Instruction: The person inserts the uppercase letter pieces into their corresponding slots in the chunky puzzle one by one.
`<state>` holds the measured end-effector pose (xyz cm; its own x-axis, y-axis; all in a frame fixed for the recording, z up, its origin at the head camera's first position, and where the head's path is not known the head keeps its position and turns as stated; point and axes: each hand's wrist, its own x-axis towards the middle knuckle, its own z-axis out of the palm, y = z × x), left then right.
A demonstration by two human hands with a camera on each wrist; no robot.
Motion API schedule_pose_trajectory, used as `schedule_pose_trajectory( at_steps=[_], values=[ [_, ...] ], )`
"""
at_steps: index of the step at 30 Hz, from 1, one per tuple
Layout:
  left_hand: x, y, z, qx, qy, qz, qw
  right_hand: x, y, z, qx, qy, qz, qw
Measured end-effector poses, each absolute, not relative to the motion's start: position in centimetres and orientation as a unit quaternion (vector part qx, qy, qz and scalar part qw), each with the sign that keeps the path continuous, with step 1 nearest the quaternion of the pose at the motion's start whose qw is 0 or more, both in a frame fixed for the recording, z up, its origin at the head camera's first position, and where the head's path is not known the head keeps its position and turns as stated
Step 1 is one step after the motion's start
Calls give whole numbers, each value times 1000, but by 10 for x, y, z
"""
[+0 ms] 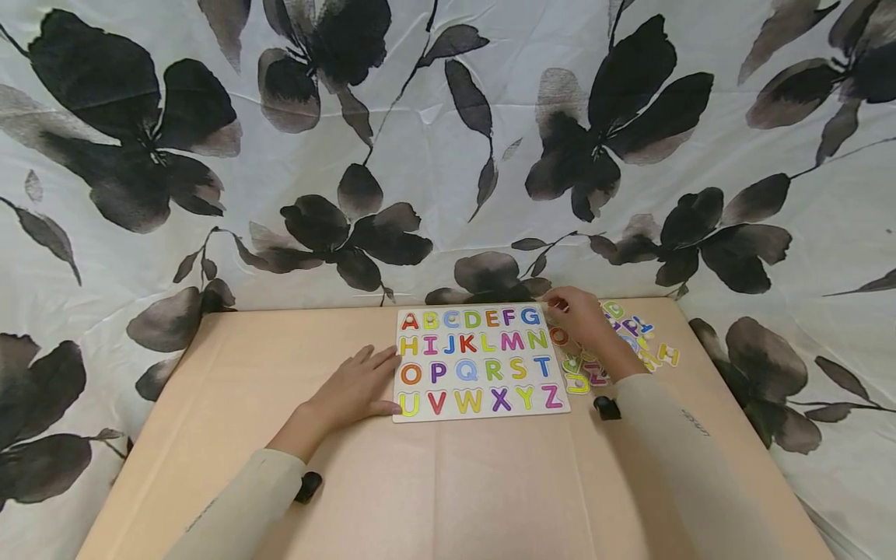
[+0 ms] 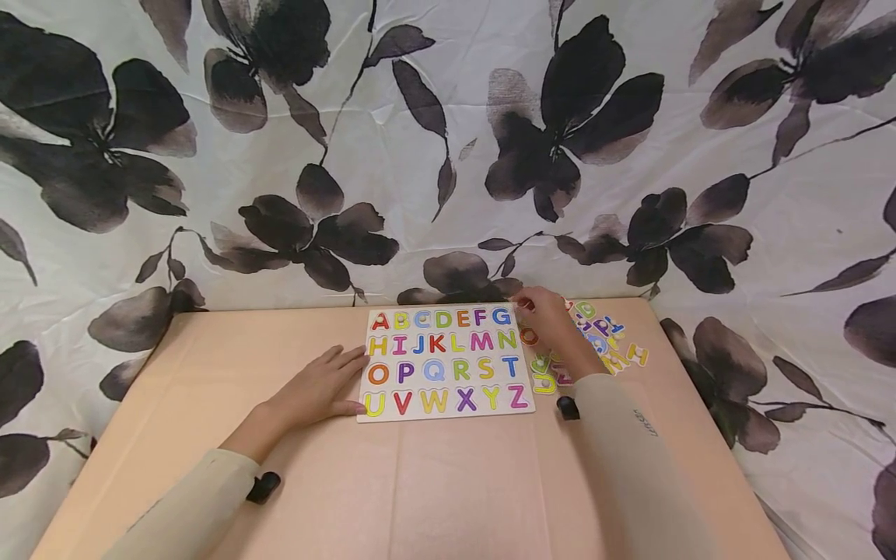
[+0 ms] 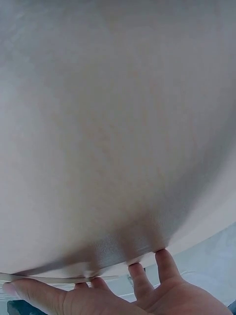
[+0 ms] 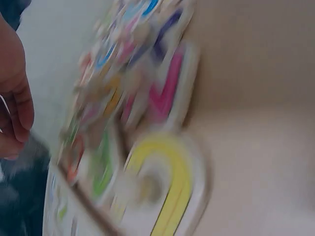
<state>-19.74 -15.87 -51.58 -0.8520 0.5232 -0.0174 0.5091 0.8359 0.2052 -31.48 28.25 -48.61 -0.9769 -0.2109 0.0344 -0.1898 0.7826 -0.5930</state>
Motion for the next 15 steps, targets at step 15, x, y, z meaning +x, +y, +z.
schedule_pose_trajectory(
  at_steps=[15],
  values=[
    [-199, -160, -518, 270, 958, 92, 35, -313, 364, -492, -32, 960, -268, -71]
  ],
)
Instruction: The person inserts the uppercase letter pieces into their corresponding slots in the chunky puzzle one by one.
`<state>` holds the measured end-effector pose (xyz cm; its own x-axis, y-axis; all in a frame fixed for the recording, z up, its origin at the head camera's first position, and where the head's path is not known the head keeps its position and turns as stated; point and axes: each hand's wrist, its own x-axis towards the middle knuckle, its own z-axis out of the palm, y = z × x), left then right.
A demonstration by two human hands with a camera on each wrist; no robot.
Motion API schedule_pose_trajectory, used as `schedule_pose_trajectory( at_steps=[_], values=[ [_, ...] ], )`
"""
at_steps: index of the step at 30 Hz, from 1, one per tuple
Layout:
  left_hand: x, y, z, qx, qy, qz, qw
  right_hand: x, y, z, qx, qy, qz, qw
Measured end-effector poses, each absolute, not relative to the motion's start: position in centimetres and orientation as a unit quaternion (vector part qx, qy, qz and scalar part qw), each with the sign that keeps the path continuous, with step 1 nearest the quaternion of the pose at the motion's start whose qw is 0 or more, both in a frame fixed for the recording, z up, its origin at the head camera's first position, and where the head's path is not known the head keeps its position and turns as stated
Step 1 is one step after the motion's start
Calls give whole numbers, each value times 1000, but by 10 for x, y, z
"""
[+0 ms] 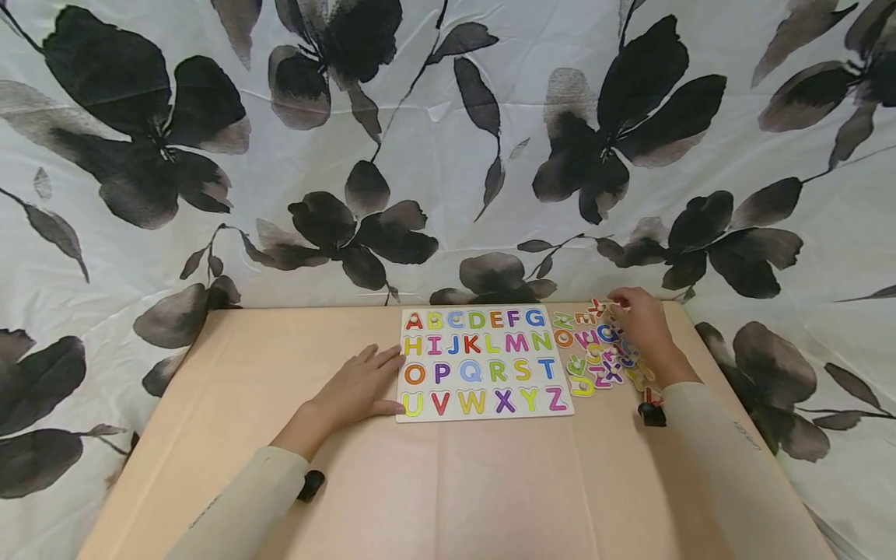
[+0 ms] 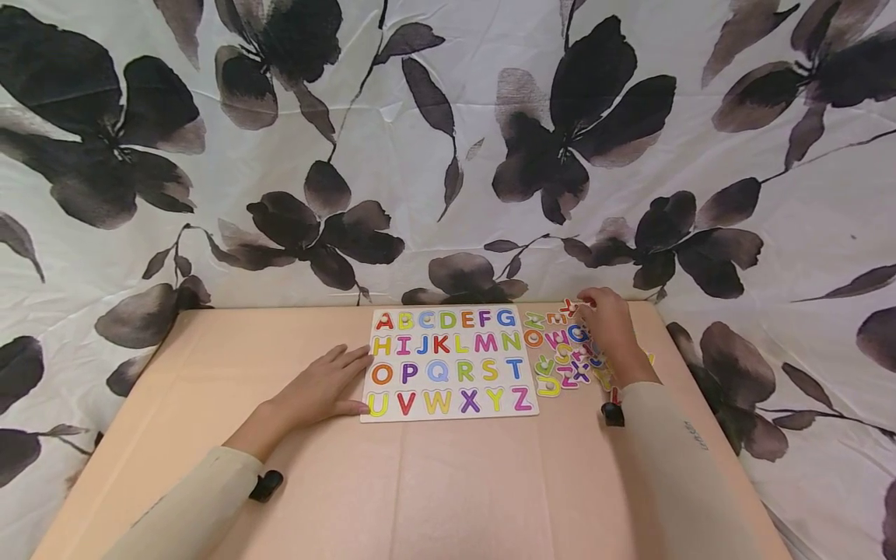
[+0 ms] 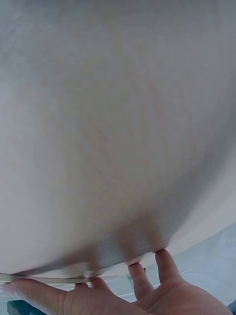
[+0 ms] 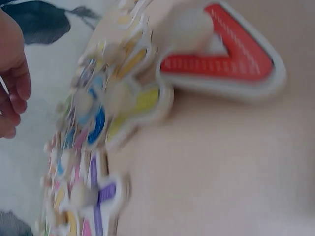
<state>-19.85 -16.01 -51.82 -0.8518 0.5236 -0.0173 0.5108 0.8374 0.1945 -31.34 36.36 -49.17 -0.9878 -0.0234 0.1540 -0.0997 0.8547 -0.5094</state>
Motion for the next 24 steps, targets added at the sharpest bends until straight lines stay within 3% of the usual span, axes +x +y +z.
schedule_pose_trajectory(
  at_steps=[10, 24],
  values=[
    [-198, -159, -518, 265, 959, 92, 41, -327, 388, -501, 1, -972, 236, -6],
    [-198, -159, -513, 251, 962, 93, 62, -336, 388, -514, -7, -978, 206, -26]
  ],
)
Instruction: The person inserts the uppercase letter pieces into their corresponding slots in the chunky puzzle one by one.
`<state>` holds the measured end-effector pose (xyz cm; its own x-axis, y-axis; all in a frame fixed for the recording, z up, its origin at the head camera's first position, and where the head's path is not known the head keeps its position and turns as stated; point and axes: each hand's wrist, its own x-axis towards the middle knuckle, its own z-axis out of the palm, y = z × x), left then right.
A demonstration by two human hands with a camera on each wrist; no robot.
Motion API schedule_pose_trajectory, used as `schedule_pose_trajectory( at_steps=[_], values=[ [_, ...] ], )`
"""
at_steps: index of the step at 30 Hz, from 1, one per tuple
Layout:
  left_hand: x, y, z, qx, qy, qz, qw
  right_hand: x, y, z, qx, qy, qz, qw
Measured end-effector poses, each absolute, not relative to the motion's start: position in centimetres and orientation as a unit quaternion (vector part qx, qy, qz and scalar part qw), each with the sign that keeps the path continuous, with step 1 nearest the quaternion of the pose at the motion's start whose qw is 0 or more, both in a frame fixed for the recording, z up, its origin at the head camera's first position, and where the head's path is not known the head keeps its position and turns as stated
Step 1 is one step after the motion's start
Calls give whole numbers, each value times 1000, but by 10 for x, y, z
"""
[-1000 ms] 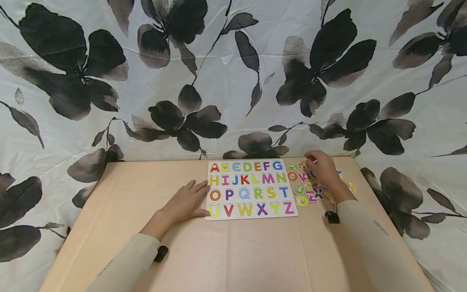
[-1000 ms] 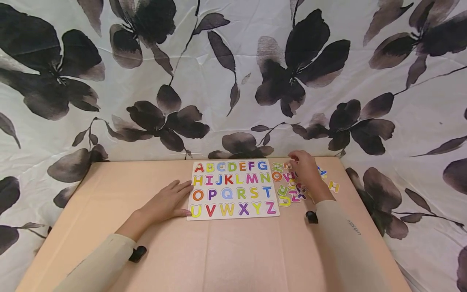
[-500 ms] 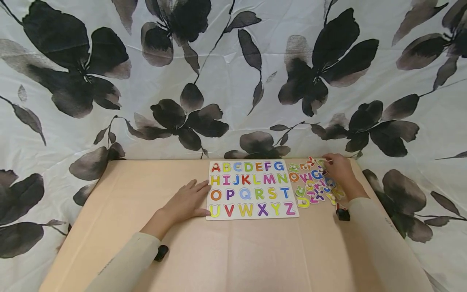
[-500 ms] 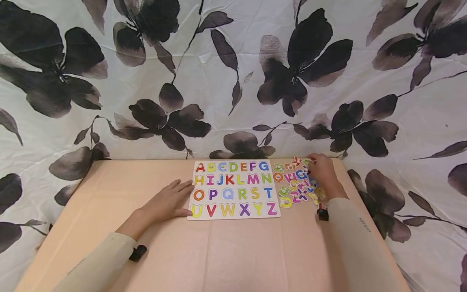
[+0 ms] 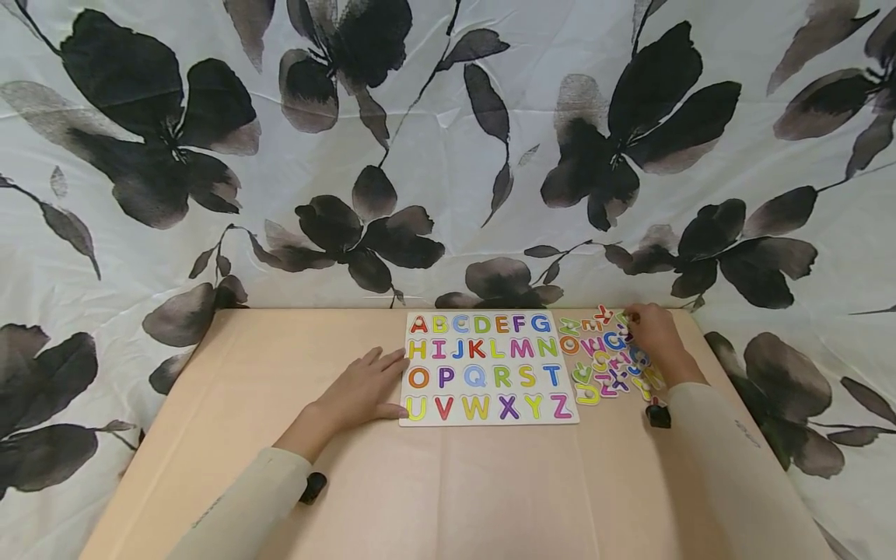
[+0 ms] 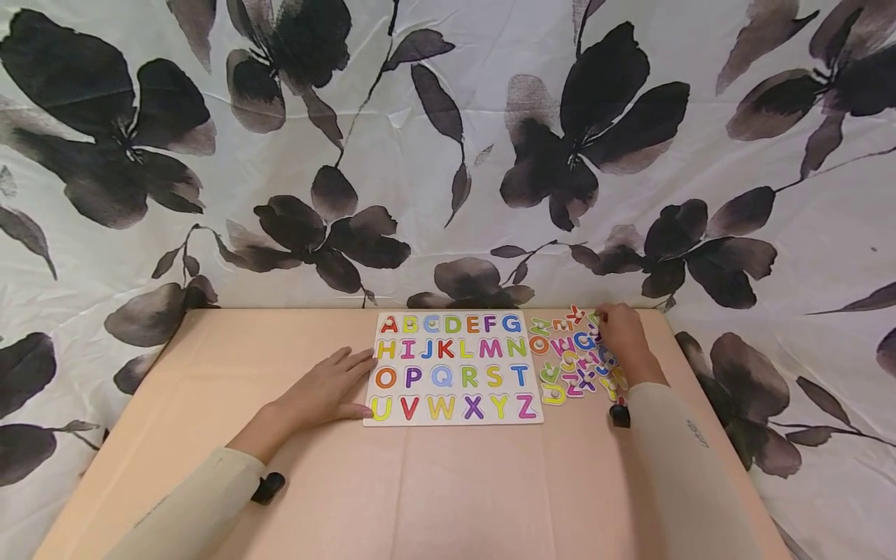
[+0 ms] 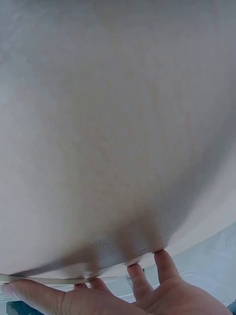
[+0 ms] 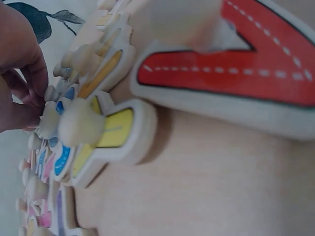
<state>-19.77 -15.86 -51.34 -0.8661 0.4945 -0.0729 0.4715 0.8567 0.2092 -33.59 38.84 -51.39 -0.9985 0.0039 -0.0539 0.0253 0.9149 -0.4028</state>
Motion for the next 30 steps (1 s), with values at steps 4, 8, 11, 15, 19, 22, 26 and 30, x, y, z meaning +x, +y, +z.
schedule_pose_trajectory(
  at_steps=[4, 8, 11, 15, 19, 22, 26, 30],
  values=[
    [-198, -158, -515, 250, 962, 93, 63, -332, 388, -516, 19, 978, -207, 15],
    [-198, -158, -516, 254, 961, 87, 66, -329, 389, -518, 20, 980, -196, 0],
    [-197, -157, -517, 255, 961, 86, 65, -326, 390, -516, 21, 980, -196, -19],
    [-198, -156, -516, 253, 961, 90, 61, -319, 388, -510, 25, 978, -203, -46],
    [-198, -156, -516, 257, 960, 87, 61, -312, 386, -505, 12, 976, -208, -60],
    [-199, -156, -516, 262, 960, 79, 56, -309, 383, -502, -8, 974, -216, -65],
    [-201, -157, -516, 261, 961, 74, 52, -306, 374, -501, -26, 971, -231, -63],
    [-201, -157, -516, 259, 961, 76, 58, -301, 361, -501, -40, 969, -235, -63]
  ],
)
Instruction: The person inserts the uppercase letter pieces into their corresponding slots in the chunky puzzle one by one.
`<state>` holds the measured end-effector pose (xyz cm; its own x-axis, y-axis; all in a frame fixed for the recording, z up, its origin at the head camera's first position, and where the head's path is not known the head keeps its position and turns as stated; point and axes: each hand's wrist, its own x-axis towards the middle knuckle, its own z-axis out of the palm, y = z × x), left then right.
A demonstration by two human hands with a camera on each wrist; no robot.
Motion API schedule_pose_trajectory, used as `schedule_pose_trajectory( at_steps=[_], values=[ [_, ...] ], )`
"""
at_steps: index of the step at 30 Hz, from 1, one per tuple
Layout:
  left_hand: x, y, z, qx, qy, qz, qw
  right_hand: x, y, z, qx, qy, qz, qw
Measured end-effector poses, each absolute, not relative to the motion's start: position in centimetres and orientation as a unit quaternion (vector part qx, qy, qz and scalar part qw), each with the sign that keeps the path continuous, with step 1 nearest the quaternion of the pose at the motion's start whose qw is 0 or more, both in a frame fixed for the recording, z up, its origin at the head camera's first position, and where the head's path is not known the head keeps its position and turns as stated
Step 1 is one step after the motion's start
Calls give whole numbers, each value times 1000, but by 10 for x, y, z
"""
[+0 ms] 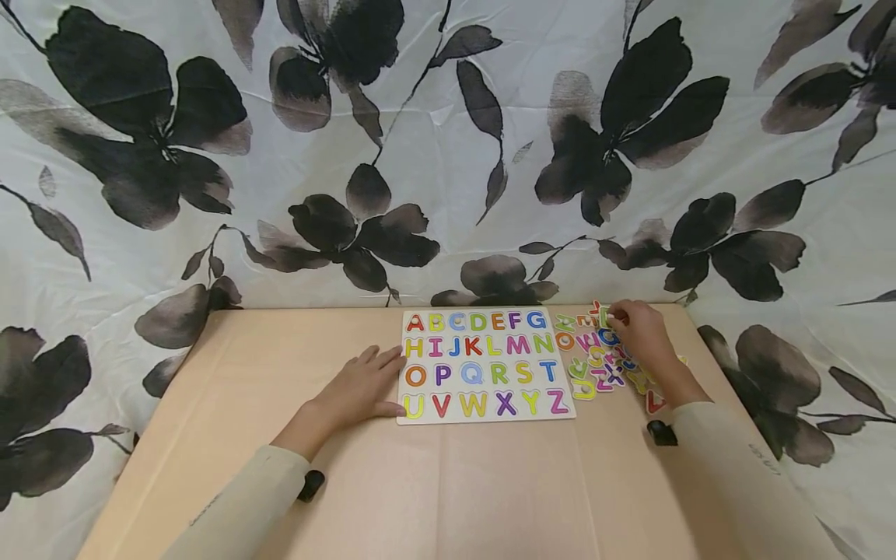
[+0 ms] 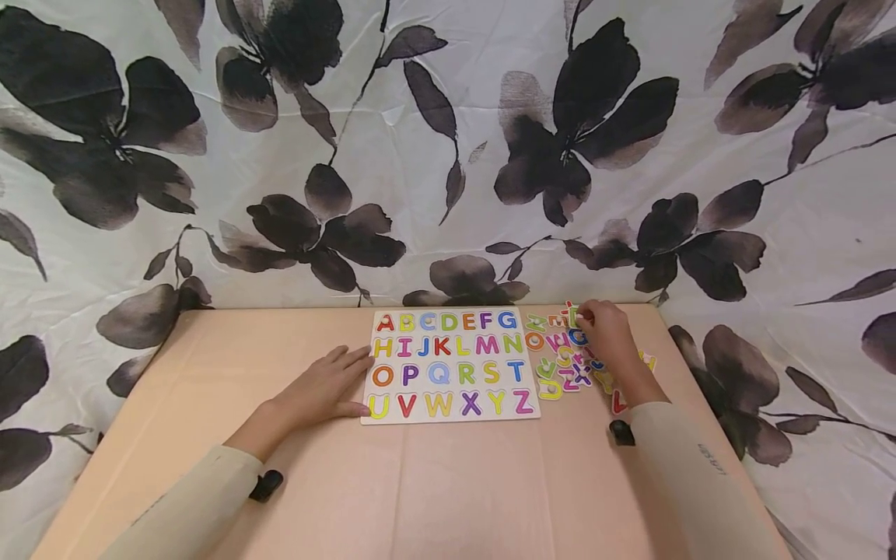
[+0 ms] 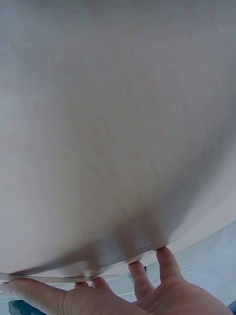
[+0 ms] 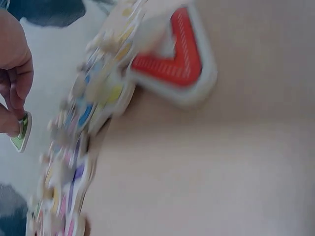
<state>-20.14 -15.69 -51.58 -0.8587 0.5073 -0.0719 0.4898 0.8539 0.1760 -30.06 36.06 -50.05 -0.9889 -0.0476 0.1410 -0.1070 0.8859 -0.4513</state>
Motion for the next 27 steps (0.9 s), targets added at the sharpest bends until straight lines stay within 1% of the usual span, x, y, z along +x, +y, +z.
schedule_pose_trajectory(
  at_steps=[4, 12, 18, 27],
  values=[
    [-198, -159, -514, 262, 958, 94, 62, -291, 341, -496, 71, -967, 235, 67],
    [-190, -163, -511, 277, 954, 101, 61, -281, 292, -486, 82, -961, 262, 33],
    [-191, -163, -511, 288, 951, 94, 56, -288, 257, -486, 105, -954, 281, 7],
    [-191, -164, -510, 286, 952, 91, 57, -301, 202, -494, 134, -949, 286, -5]
  ],
)
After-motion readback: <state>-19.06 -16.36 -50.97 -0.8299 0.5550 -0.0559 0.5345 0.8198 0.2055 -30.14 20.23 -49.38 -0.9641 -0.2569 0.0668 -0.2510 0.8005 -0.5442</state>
